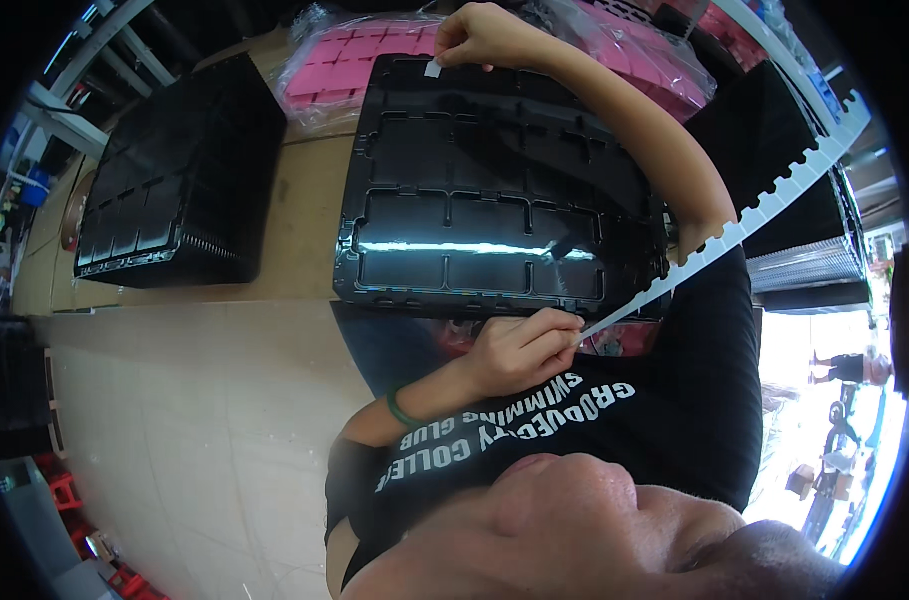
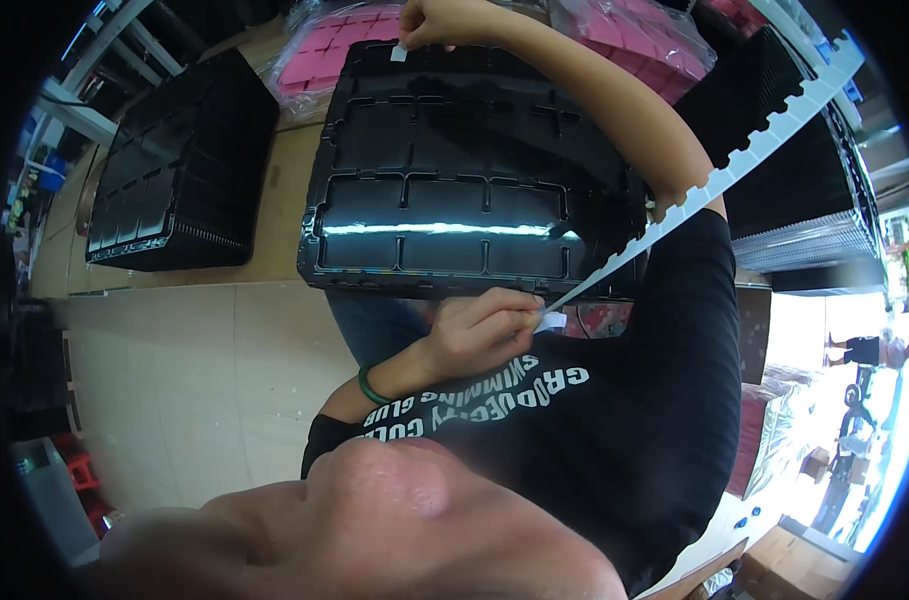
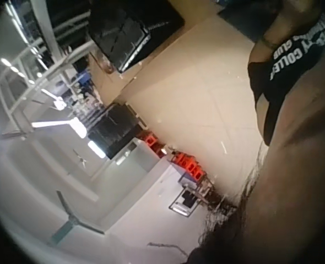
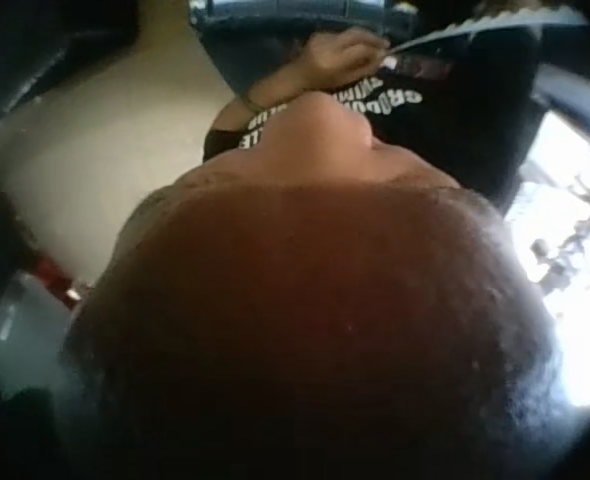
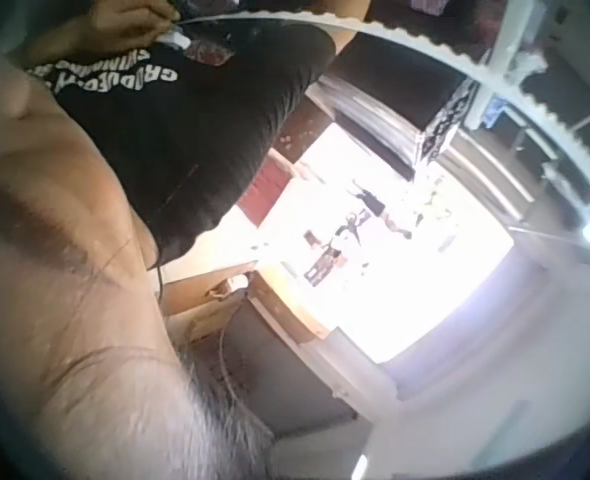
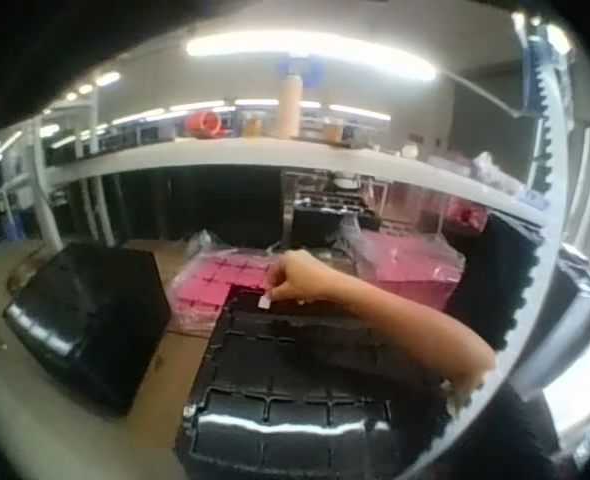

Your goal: Assembling plastic trays by inserting foam padding and attaching securing strips.

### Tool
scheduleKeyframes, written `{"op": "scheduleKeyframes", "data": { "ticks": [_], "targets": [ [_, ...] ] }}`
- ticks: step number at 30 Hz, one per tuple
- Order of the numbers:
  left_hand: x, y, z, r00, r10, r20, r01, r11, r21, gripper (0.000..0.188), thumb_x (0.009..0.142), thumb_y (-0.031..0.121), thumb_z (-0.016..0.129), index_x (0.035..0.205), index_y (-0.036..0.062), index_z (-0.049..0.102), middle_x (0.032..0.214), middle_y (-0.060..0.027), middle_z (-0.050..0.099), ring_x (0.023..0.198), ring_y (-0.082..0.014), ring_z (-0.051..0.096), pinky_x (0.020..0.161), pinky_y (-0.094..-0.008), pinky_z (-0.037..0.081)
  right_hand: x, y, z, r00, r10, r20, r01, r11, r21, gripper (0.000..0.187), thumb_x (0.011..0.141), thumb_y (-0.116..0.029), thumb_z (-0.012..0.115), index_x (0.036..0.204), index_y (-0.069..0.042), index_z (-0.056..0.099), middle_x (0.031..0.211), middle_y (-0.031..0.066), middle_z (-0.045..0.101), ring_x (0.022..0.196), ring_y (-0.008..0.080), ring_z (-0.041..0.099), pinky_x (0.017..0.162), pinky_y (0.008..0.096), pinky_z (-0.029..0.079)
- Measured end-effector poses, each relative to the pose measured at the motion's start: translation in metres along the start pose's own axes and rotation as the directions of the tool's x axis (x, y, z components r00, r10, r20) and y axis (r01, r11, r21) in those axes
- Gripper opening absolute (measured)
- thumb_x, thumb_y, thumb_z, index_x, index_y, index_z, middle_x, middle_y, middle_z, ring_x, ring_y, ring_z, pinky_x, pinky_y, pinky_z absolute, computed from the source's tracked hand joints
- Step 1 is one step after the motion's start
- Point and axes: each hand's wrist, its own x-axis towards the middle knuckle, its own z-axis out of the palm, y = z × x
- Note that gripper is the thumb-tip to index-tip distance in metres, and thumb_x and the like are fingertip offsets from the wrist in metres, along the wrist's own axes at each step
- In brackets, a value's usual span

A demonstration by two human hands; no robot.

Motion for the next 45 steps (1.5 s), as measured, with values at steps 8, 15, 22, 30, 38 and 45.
{"op": "scheduleKeyframes", "data": {
  "ticks": [8,15,22,30,38,45],
  "targets": [
    [0.003,-0.003,-0.002,1.0,-0.004,0.019,0.005,0.999,-0.038,0.012,0.078,0.002,0.075,0.086,0.0006,0.066,0.098,-0.0089,0.069,0.065,-0.0202,0.068,0.058,-0.029,0.057,0.069,0.03,0.03,0.997,-0.061,0.051,0.069,0.983,-0.17,0.023,0.078,-0.019,0.076,0.093,-0.002,0.076,0.084,0.0083,0.073,0.063,0.0168,0.065,0.051,0.0303,0.053],
    [0.0,-0.005,-0.001,1.0,-0.005,0.031,0.007,0.999,-0.054,0.012,0.079,0.003,0.075,0.086,0.0007,0.065,0.098,-0.0086,0.068,0.067,-0.0204,0.068,0.059,-0.029,0.057,0.064,0.032,0.031,0.992,-0.124,0.037,0.129,0.976,-0.175,0.023,0.082,-0.021,0.072,0.092,-0.001,0.075,0.079,0.007,0.07,0.061,0.015,0.063,0.051,0.029,0.051],
    [0.0,-0.004,0.001,1.0,0.01,0.022,-0.009,0.999,-0.052,0.011,0.08,0.003,0.074,0.083,0.0008,0.064,0.098,-0.0087,0.068,0.068,-0.0204,0.068,0.06,-0.0291,0.057,0.054,0.03,0.024,0.991,-0.103,0.086,0.106,0.994,-0.033,0.019,0.086,-0.022,0.071,0.089,-0.003,0.074,0.073,0.0014,0.066,0.06,0.0096,0.058,0.051,0.0256,0.046],
    [0.001,-0.005,0.001,1.0,0.009,0.014,-0.008,0.999,-0.051,0.011,0.08,0.003,0.074,0.083,0.0009,0.064,0.098,-0.0086,0.068,0.068,-0.0208,0.069,0.06,-0.0292,0.057,0.054,0.034,0.037,0.962,-0.27,-0.04,0.255,0.941,-0.224,0.02,0.082,-0.02,0.073,0.088,-0.001,0.074,0.08,0.0093,0.072,0.074,0.0189,0.068,0.071,0.0331,0.054],
    [0.0,-0.006,0.002,1.0,0.008,0.007,-0.007,0.998,-0.06,0.011,0.08,0.003,0.074,0.083,0.001,0.064,0.097,-0.0085,0.068,0.067,-0.0206,0.068,0.058,-0.0291,0.057,0.053,0.03,0.043,0.966,-0.257,-0.036,0.241,0.939,-0.245,0.02,0.081,-0.018,0.074,0.088,0.0,0.074,0.08,0.0104,0.072,0.076,0.019,0.069,0.075,0.0329,0.054],
    [0.0,-0.004,0.001,1.0,-0.005,0.018,0.006,0.999,-0.052,0.01,0.08,0.003,0.074,0.083,0.0013,0.064,0.097,-0.0083,0.068,0.067,-0.0203,0.068,0.059,-0.0291,0.057,0.045,0.016,0.03,0.978,-0.06,0.202,0.073,0.996,-0.058,0.019,0.083,-0.019,0.073,0.089,-0.001,0.076,0.078,0.007,0.071,0.075,0.0156,0.066,0.074,0.0312,0.053]
  ]
}}
